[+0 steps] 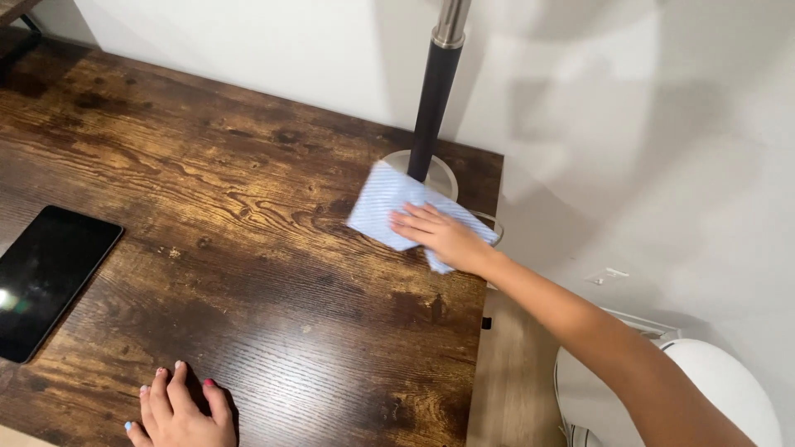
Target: Moving items from a chair to a desk, wiping down a lamp base, and positioning the office chair at the desk.
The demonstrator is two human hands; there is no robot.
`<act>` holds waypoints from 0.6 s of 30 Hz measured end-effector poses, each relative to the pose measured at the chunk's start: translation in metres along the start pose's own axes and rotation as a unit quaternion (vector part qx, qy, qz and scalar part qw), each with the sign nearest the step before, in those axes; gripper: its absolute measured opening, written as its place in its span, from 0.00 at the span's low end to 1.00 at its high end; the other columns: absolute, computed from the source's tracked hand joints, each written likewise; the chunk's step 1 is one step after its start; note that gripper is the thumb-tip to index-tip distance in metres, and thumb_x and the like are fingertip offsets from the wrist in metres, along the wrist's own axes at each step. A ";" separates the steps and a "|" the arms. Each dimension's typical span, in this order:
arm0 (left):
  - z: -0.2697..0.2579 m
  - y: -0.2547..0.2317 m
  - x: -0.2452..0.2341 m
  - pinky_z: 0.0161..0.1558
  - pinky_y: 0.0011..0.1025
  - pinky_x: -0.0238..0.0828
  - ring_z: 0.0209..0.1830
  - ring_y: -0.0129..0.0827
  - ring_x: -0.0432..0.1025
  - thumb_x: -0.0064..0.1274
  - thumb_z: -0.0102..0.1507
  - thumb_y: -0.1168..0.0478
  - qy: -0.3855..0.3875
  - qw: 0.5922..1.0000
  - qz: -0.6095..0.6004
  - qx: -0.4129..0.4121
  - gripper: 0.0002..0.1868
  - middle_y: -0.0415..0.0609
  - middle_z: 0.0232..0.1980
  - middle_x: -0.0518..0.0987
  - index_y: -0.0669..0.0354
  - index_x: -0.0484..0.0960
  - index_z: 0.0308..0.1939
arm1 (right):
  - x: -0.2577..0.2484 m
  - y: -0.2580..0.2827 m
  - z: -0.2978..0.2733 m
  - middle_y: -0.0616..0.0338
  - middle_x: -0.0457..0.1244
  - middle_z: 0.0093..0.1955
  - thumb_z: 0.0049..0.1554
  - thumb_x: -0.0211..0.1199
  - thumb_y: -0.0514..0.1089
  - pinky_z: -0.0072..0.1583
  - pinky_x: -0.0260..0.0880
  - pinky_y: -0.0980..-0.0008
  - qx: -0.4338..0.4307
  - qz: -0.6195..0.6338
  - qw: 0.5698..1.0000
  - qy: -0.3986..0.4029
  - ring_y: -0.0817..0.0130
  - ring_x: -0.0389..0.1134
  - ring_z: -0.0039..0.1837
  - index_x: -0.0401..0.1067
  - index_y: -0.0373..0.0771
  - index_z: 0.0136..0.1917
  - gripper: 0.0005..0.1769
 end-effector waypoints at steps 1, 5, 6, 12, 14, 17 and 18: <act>0.000 0.000 0.000 0.73 0.53 0.61 0.70 0.55 0.78 0.53 0.71 0.53 -0.005 1.000 0.011 0.003 0.22 0.54 0.72 0.84 0.55 0.89 0.65 | -0.011 -0.006 -0.013 0.60 0.49 0.83 0.51 0.44 0.13 0.83 0.41 0.51 0.046 0.067 0.996 -0.019 0.54 0.47 0.84 0.55 0.49 0.80 0.51; -0.003 0.000 0.005 0.74 0.54 0.60 0.72 0.54 0.78 0.52 0.73 0.51 0.013 1.000 0.020 -0.008 0.23 0.54 0.73 0.84 0.54 0.89 0.66 | -0.014 -0.061 -0.049 0.43 0.50 0.82 0.51 0.51 0.24 0.77 0.55 0.53 0.241 0.147 0.952 -0.118 0.44 0.55 0.78 0.54 0.45 0.80 0.46; -0.004 0.000 0.004 0.74 0.56 0.59 0.72 0.57 0.77 0.53 0.72 0.52 0.002 1.000 -0.004 -0.008 0.22 0.57 0.73 0.84 0.56 0.89 0.66 | -0.018 -0.066 -0.052 0.47 0.46 0.84 0.54 0.55 0.26 0.80 0.47 0.54 0.255 0.163 0.941 -0.152 0.48 0.48 0.82 0.51 0.42 0.81 0.44; -0.001 -0.001 0.002 0.74 0.55 0.61 0.72 0.55 0.77 0.52 0.71 0.52 0.024 0.999 0.023 -0.016 0.23 0.54 0.73 0.84 0.53 0.89 0.66 | 0.005 -0.151 -0.046 0.52 0.59 0.49 0.68 0.41 0.57 0.47 0.60 0.57 0.496 0.251 0.819 -0.141 0.56 0.60 0.47 0.50 0.44 0.78 0.30; 0.002 -0.004 0.001 0.73 0.54 0.62 0.72 0.53 0.77 0.52 0.71 0.51 0.024 0.999 0.033 -0.016 0.23 0.53 0.73 0.84 0.52 0.89 0.66 | 0.030 -0.211 -0.035 0.43 0.64 0.68 0.67 0.45 0.54 0.66 0.64 0.49 0.481 0.229 0.830 -0.168 0.41 0.66 0.68 0.64 0.37 0.71 0.26; 0.004 -0.002 -0.001 0.72 0.56 0.63 0.71 0.55 0.78 0.52 0.69 0.52 0.012 1.000 0.015 -0.021 0.23 0.54 0.71 0.84 0.54 0.89 0.65 | 0.073 -0.285 -0.005 0.74 0.67 0.48 0.62 0.60 0.47 0.58 0.61 0.73 0.378 0.308 0.841 -0.232 0.78 0.64 0.53 0.74 0.48 0.51 0.05; 0.002 0.001 0.002 0.74 0.55 0.61 0.70 0.54 0.78 0.52 0.69 0.52 0.011 1.000 0.017 -0.023 0.23 0.54 0.71 0.84 0.53 0.89 0.65 | 0.074 -0.287 0.000 0.73 0.67 0.47 0.62 0.60 0.47 0.57 0.61 0.72 0.383 0.295 0.844 -0.231 0.77 0.64 0.52 0.74 0.48 0.49 0.05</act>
Point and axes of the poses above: each hand's wrist, its own z-axis towards the middle knuckle, its own x-axis out of the palm, y = z × x, the point moved 10 cm from there along z, towards the middle knuckle
